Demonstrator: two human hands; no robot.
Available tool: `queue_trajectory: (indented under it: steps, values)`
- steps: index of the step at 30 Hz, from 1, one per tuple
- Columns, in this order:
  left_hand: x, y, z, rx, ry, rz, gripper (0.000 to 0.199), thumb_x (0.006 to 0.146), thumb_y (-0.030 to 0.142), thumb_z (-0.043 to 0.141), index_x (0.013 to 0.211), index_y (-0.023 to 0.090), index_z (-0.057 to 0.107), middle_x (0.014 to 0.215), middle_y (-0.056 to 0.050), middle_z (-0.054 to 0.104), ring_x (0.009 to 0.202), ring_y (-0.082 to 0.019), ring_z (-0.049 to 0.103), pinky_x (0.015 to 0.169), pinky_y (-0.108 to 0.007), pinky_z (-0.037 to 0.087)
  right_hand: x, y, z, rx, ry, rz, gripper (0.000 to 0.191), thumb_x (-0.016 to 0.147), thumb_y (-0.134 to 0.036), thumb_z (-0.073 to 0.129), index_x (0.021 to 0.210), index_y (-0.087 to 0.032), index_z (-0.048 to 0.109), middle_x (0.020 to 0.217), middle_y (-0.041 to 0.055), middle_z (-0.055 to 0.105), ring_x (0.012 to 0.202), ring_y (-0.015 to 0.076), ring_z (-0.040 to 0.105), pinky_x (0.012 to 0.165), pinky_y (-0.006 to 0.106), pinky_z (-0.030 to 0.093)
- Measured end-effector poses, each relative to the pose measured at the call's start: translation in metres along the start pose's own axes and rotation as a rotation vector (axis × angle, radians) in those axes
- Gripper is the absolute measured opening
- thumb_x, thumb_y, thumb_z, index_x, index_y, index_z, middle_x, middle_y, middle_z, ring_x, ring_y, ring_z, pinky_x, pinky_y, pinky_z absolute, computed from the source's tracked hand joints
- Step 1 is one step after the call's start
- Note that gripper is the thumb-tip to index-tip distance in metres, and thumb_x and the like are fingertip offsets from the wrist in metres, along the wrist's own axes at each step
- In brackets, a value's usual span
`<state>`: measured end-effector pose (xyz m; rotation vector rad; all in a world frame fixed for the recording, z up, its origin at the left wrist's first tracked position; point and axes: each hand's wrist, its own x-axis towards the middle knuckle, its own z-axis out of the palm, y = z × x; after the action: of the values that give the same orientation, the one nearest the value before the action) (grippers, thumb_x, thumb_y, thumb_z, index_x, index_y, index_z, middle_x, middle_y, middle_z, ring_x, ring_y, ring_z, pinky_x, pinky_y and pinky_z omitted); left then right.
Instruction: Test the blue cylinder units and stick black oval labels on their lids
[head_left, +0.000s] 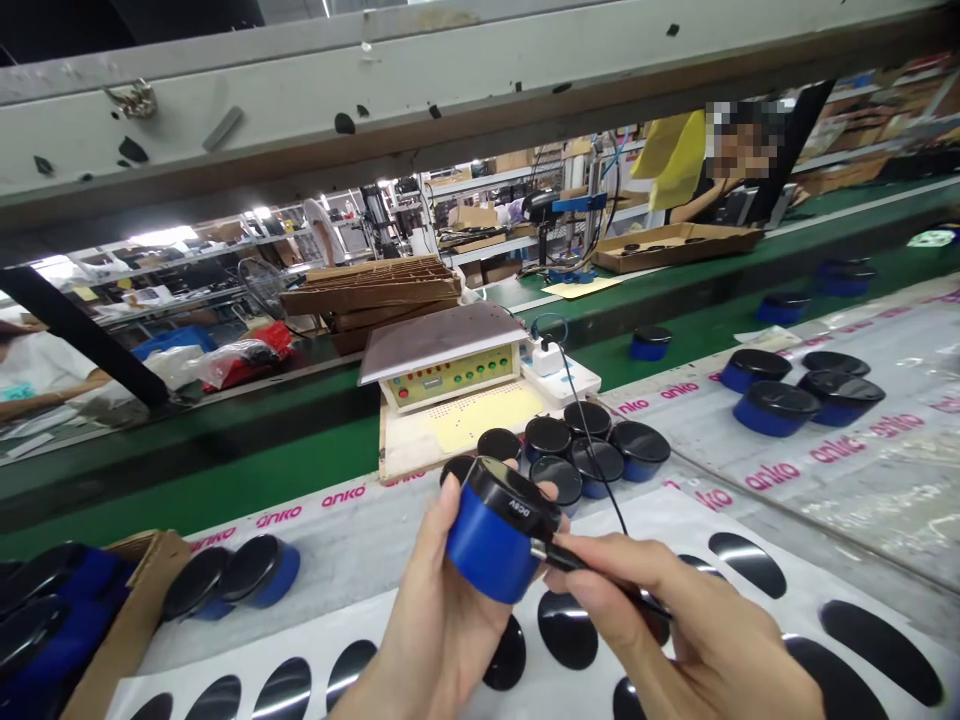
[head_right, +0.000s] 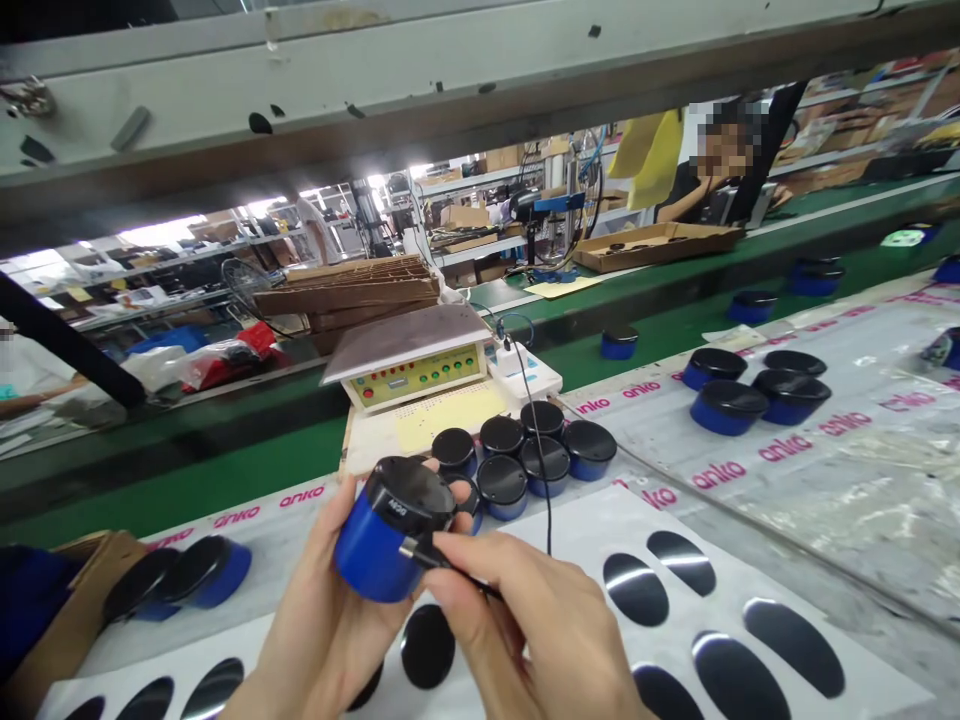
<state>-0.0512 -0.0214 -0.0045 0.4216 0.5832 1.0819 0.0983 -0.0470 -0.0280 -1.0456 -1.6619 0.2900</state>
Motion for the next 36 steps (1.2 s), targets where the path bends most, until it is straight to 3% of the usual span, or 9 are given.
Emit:
queue_trajectory:
  steps: [4,8,12,17,21,25,27,30,36]
  values:
    - [-0.005,0.001,-0.003,0.173,-0.024,0.070,0.049,0.079,0.045,0.066,0.122,0.025,0.055,0.120,-0.008,0.062,0.110,-0.027,0.059,0.095,-0.038,0.046,0.001,-0.002,-0.003,0.000,0.044,0.043,0.015,0.088,-0.026,0.056,0.101,-0.030,0.060,0.081,-0.0039,0.071,0.055,0.0135,0.064,0.048,0.024,0.053]
    - [-0.006,0.003,-0.005,0.414,-0.084,0.254,0.055,0.075,0.041,0.071,0.124,0.028,0.051,0.129,-0.006,0.055,0.116,-0.027,0.054,0.099,-0.037,0.043,0.003,-0.001,-0.009,-0.031,0.050,-0.031,0.012,0.089,-0.025,0.055,0.100,-0.029,0.060,0.072,-0.0068,0.068,0.042,0.0075,0.054,0.045,0.019,0.050]
    - [-0.007,0.003,-0.009,0.712,-0.085,0.482,0.057,0.074,0.041,0.071,0.124,0.028,0.047,0.127,-0.005,0.053,0.116,-0.025,0.052,0.097,-0.031,0.043,0.001,0.001,-0.014,-0.140,0.030,-0.050,0.013,0.088,-0.021,0.056,0.100,-0.025,0.060,0.073,-0.0041,0.069,0.051,0.0099,0.061,0.060,0.021,0.055]
    - [-0.009,0.003,-0.019,1.112,-0.101,0.664,0.060,0.081,0.044,0.063,0.132,0.035,0.033,0.139,-0.004,0.038,0.125,-0.022,0.044,0.100,-0.030,0.042,0.003,0.007,-0.009,-0.091,0.032,-0.072,0.019,0.091,-0.016,0.050,0.106,-0.023,0.058,0.071,-0.0025,0.068,0.053,0.0107,0.063,0.055,0.019,0.053]
    - [-0.004,0.009,-0.023,1.630,-0.039,1.055,0.070,0.081,0.045,0.063,0.139,0.025,0.030,0.129,-0.010,0.035,0.123,-0.023,0.041,0.104,-0.034,0.040,0.008,0.015,-0.002,-0.047,-0.048,-0.057,0.023,0.092,-0.017,0.047,0.112,-0.023,0.056,0.088,0.0012,0.069,0.077,0.0128,0.067,0.064,0.018,0.054]
    - [-0.004,0.015,-0.018,1.891,-0.100,1.542,0.054,0.082,0.014,0.065,0.131,0.013,0.043,0.116,-0.011,0.043,0.118,-0.024,0.045,0.102,-0.039,0.044,0.006,0.021,0.002,-0.024,-0.062,-0.081,0.023,0.092,-0.017,0.047,0.113,-0.025,0.054,0.095,0.0023,0.068,0.081,0.0123,0.066,0.068,0.017,0.053]
    - [-0.007,0.015,-0.014,1.905,-0.179,1.681,0.045,0.078,0.000,0.061,0.120,0.014,0.052,0.112,-0.009,0.043,0.119,-0.027,0.046,0.102,-0.045,0.046,0.004,0.023,0.004,-0.006,-0.052,-0.104,0.023,0.092,-0.016,0.046,0.111,-0.026,0.054,0.096,0.0019,0.067,0.077,0.0116,0.065,0.068,0.017,0.052]
    - [-0.014,0.014,-0.006,1.976,-0.191,1.732,0.039,0.074,-0.008,0.058,0.104,0.018,0.062,0.096,-0.003,0.040,0.121,-0.024,0.044,0.107,-0.044,0.042,0.003,0.024,0.004,0.033,-0.067,-0.150,0.025,0.092,-0.014,0.044,0.111,-0.026,0.052,0.096,0.0022,0.066,0.079,0.0122,0.063,0.068,0.017,0.052]
    - [-0.018,0.011,0.000,2.132,-0.168,1.756,0.028,0.073,0.002,0.066,0.092,0.023,0.068,0.076,0.000,0.038,0.107,-0.024,0.048,0.104,-0.045,0.044,0.004,0.029,0.003,0.090,-0.158,-0.213,0.030,0.090,-0.007,0.041,0.113,-0.023,0.052,0.094,0.0037,0.062,0.082,0.0123,0.060,0.071,0.018,0.050]
